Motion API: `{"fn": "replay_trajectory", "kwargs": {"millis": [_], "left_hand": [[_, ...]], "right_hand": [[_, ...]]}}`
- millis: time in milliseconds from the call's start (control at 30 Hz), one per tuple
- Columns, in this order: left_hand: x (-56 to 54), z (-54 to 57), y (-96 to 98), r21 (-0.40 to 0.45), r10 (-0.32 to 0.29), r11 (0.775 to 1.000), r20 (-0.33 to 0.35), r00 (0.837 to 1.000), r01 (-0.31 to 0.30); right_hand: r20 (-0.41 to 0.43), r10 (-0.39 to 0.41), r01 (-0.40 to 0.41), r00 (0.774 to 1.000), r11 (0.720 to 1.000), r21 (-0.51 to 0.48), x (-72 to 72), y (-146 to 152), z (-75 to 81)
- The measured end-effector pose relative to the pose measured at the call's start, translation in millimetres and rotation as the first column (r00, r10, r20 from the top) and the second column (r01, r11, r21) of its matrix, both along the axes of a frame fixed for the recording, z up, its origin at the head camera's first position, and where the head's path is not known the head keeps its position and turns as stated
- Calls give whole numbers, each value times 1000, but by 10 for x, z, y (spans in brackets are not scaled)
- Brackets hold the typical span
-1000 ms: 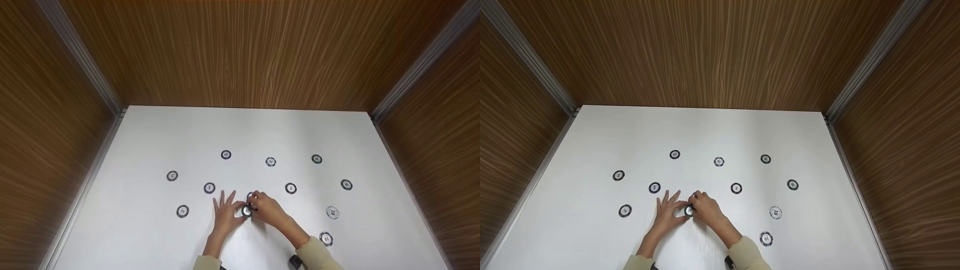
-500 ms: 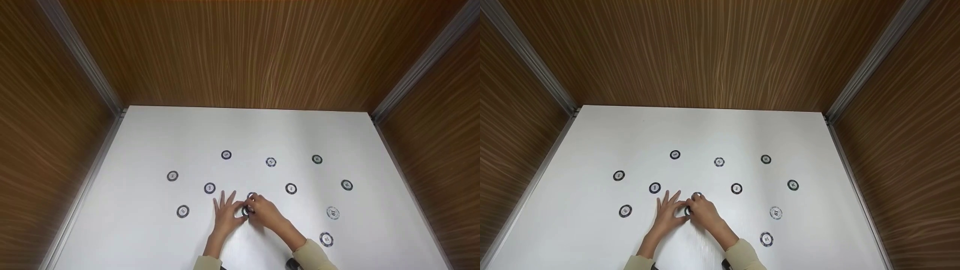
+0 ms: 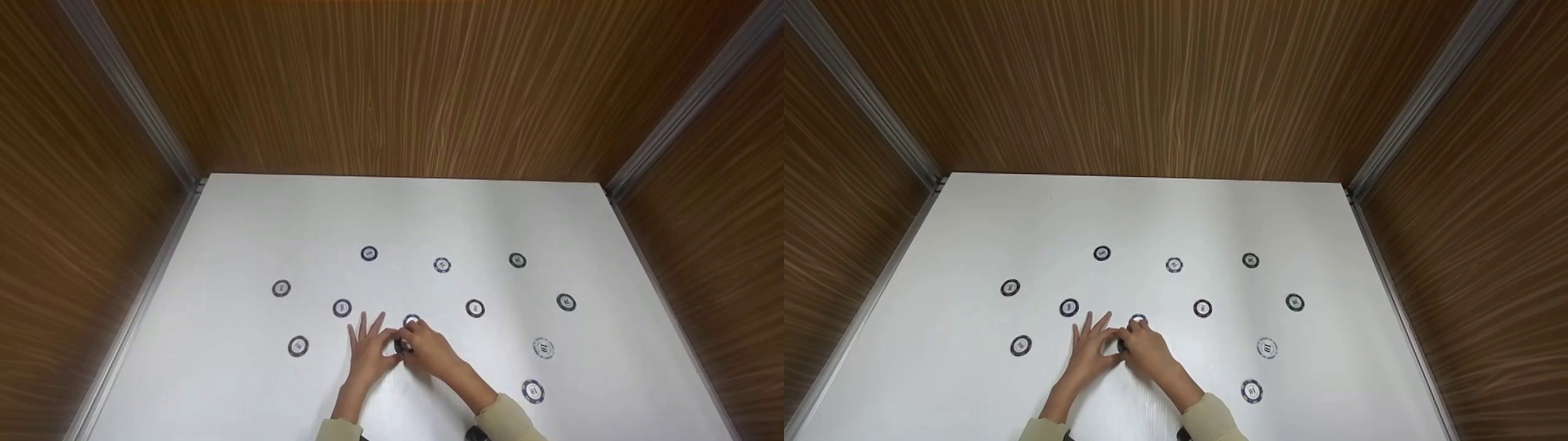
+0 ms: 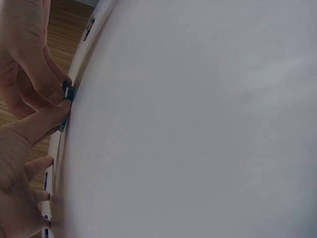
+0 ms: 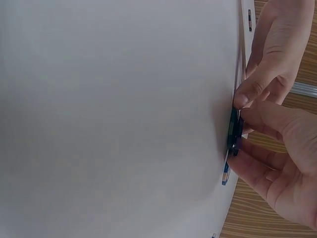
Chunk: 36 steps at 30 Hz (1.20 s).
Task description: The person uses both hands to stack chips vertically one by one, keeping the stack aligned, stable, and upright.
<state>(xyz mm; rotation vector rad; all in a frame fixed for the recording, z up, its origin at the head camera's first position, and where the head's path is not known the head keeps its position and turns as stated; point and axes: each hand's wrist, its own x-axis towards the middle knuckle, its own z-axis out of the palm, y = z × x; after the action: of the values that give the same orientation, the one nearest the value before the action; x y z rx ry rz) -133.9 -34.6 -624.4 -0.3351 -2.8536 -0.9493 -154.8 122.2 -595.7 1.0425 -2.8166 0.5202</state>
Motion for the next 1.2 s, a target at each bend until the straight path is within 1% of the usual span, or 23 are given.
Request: {"fn": "replay_trajectory", "kwargs": {"millis": [267,533,800,967,1200], "left_hand": [[18,10,12,29,12,1000,-37,999,-11],[5,4,22,25,11,1000,-52,999,-10],[13,38,-9,38,-3,999,-7,1000,3],[11,36,-20,58,5,998,-12,1000,-4],[8,35,1,53,5,999,-1,1000,-4]], "right_hand": [[-39,34,-35,999,999,-41,10,37,-40],[-38,51,-53,998,997,-62,5,57,-56],[-20,55,-56,998,996,-68,12,67,-65],[2,46,-46,999,995,-90,19,67,-75],[40,46,-41,998,992,-120,35,75,-87]]}}
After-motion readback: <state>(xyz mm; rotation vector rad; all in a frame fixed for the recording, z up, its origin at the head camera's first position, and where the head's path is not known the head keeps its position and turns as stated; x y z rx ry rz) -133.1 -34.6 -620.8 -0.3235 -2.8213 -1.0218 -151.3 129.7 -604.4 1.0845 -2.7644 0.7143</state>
